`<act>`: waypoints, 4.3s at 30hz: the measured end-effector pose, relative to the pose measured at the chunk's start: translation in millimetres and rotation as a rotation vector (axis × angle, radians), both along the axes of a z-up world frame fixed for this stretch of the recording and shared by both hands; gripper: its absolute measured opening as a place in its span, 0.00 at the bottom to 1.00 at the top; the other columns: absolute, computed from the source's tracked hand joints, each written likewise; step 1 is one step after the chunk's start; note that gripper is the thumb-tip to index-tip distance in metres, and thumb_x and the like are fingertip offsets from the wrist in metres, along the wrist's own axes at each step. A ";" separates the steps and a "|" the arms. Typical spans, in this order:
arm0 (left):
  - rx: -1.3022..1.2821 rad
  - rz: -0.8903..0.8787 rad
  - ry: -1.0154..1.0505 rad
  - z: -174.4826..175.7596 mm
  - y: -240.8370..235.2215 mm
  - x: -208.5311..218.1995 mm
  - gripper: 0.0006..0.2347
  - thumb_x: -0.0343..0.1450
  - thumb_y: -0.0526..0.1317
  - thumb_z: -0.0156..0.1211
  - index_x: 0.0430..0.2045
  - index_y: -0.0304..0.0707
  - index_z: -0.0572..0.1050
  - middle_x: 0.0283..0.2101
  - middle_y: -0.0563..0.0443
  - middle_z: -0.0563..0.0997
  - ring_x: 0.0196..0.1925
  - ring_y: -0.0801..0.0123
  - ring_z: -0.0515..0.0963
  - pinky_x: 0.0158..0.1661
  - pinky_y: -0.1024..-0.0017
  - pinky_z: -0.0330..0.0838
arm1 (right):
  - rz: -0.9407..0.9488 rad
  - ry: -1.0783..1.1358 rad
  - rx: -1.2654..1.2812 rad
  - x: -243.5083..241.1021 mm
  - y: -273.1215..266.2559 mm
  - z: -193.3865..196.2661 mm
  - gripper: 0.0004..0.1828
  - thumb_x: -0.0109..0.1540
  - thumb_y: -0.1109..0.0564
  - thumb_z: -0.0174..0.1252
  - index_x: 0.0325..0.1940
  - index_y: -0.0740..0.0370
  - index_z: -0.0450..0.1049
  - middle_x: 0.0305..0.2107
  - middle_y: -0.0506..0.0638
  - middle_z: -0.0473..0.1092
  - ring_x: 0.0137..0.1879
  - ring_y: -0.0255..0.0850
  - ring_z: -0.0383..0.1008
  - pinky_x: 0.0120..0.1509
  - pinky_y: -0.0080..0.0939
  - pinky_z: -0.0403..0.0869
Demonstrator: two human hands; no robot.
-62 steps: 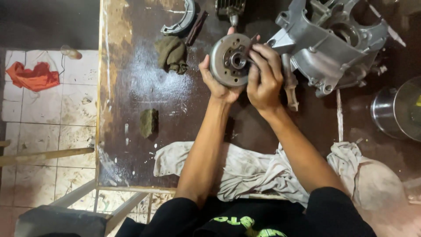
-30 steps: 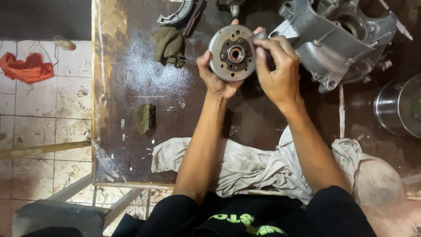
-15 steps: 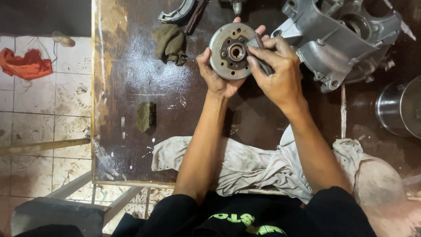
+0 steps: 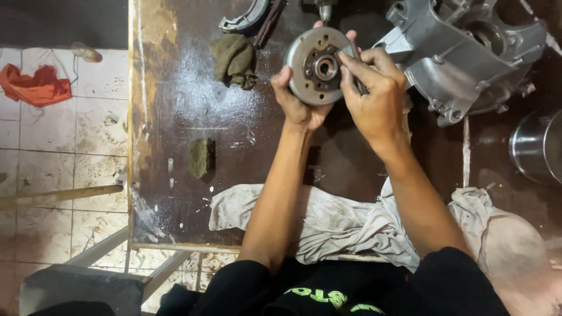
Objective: Clean and inspect motorcycle engine components including the flywheel and engine casing using a cloth and brush.
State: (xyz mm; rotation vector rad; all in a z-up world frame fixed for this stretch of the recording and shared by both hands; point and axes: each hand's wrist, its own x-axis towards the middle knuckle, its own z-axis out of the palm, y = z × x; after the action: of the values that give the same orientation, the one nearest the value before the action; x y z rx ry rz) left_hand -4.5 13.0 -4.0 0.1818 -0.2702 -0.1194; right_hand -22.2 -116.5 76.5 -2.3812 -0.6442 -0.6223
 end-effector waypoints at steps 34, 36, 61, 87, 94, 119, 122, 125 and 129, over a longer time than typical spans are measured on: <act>-0.040 0.028 0.130 -5.1 -6.5 -5.4 0.38 0.72 0.61 0.46 0.75 0.33 0.55 0.70 0.36 0.66 0.72 0.50 0.68 0.71 0.54 0.64 | -0.036 0.033 0.025 18.7 10.8 6.7 0.03 0.69 0.65 0.63 0.44 0.69 0.79 0.37 0.62 0.77 0.40 0.55 0.80 0.42 0.49 0.74; -0.027 0.039 0.143 -3.0 -4.2 1.3 0.39 0.72 0.61 0.46 0.76 0.32 0.55 0.71 0.36 0.66 0.72 0.50 0.67 0.71 0.54 0.64 | -0.020 0.022 0.045 26.8 12.8 4.9 0.03 0.70 0.65 0.62 0.44 0.69 0.78 0.39 0.62 0.78 0.42 0.56 0.80 0.45 0.49 0.76; -0.024 0.013 0.019 -5.2 -10.2 6.8 0.34 0.75 0.61 0.40 0.72 0.33 0.59 0.67 0.31 0.69 0.70 0.46 0.70 0.70 0.53 0.67 | -0.087 0.060 -0.001 11.6 6.4 -12.7 0.06 0.71 0.66 0.58 0.47 0.73 0.78 0.36 0.66 0.77 0.39 0.56 0.81 0.42 0.50 0.76; 0.039 -0.026 0.035 -11.0 0.1 4.1 0.37 0.74 0.63 0.40 0.74 0.34 0.59 0.69 0.31 0.67 0.70 0.47 0.70 0.67 0.53 0.71 | -0.073 -0.017 0.065 26.2 11.3 -14.6 0.05 0.70 0.66 0.59 0.46 0.72 0.78 0.37 0.64 0.78 0.40 0.55 0.81 0.42 0.48 0.76; 0.070 0.043 0.092 -13.2 2.4 5.6 0.37 0.73 0.63 0.41 0.71 0.30 0.60 0.69 0.33 0.68 0.71 0.47 0.70 0.68 0.53 0.70 | -0.090 -0.013 0.069 12.7 21.9 -14.2 0.05 0.69 0.66 0.60 0.47 0.72 0.78 0.37 0.66 0.77 0.40 0.56 0.81 0.42 0.49 0.77; -0.021 0.072 0.058 -15.5 14.7 4.4 0.33 0.76 0.62 0.38 0.68 0.32 0.64 0.64 0.36 0.73 0.62 0.48 0.76 0.63 0.51 0.72 | -0.037 0.005 0.092 19.3 32.7 -9.8 0.04 0.69 0.64 0.62 0.44 0.70 0.80 0.33 0.65 0.76 0.37 0.56 0.80 0.41 0.50 0.75; -0.029 0.085 0.219 -49.1 12.9 5.3 0.34 0.77 0.63 0.38 0.67 0.29 0.64 0.64 0.36 0.73 0.62 0.49 0.76 0.61 0.50 0.71 | -0.052 0.022 0.127 33.4 33.5 -13.0 0.04 0.71 0.65 0.62 0.44 0.70 0.80 0.35 0.64 0.77 0.39 0.56 0.80 0.41 0.50 0.74; -0.032 0.058 0.167 -17.3 11.6 4.1 0.34 0.75 0.63 0.38 0.67 0.31 0.65 0.63 0.36 0.74 0.62 0.49 0.76 0.62 0.52 0.72 | -0.032 -0.055 0.121 13.3 30.2 -18.5 0.05 0.69 0.65 0.61 0.48 0.71 0.79 0.39 0.65 0.77 0.43 0.56 0.81 0.47 0.49 0.77; -0.008 0.082 0.137 -21.3 15.6 7.0 0.34 0.73 0.62 0.39 0.66 0.32 0.66 0.63 0.37 0.74 0.64 0.50 0.76 0.63 0.54 0.72 | -0.010 -0.059 0.067 12.6 28.7 -17.4 0.08 0.68 0.65 0.60 0.50 0.72 0.79 0.40 0.65 0.77 0.44 0.56 0.81 0.47 0.48 0.78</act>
State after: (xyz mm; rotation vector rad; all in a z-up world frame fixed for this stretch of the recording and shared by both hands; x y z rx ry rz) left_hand 2.5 28.6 -25.3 0.1757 -0.1269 -0.0492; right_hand -9.6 -87.8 59.1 -2.3128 -0.6264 -0.7096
